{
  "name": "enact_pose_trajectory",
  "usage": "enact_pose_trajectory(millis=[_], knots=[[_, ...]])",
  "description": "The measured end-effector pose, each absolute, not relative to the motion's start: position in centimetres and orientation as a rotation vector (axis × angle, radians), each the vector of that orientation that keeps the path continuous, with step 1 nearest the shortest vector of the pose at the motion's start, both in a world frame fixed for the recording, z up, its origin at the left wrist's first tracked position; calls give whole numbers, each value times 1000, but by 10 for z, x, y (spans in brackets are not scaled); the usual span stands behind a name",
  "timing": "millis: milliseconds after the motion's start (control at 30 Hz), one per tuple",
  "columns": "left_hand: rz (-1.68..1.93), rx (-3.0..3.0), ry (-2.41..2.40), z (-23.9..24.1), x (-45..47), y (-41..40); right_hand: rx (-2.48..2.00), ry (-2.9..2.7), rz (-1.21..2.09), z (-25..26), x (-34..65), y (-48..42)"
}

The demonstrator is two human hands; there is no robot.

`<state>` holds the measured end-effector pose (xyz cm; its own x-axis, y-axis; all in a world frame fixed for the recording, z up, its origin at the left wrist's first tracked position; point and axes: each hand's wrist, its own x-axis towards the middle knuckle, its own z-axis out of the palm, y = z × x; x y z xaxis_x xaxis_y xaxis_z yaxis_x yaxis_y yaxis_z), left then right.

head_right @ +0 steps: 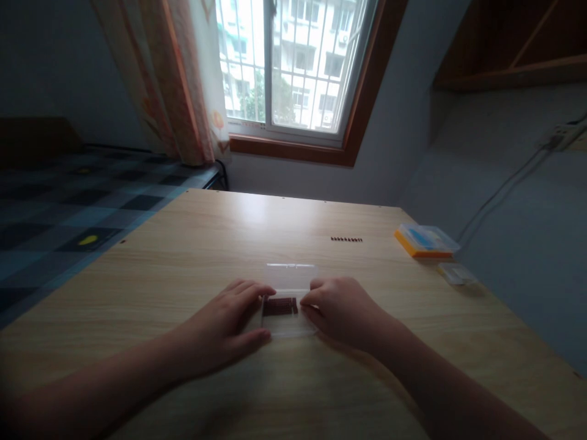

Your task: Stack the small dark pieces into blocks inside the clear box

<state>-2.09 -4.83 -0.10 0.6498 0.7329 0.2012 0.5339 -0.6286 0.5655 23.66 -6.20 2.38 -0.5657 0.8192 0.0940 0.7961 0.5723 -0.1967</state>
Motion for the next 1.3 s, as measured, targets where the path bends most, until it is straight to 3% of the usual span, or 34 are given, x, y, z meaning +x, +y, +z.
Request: enact_pose_trajectory(millis=[267, 1300], knots=[[553, 2423, 999, 0, -21, -49, -1583, -2587, 172, 24, 223, -64], [578, 2421, 1001, -3, -21, -48, -1584, -2476, 193, 17, 222, -64]])
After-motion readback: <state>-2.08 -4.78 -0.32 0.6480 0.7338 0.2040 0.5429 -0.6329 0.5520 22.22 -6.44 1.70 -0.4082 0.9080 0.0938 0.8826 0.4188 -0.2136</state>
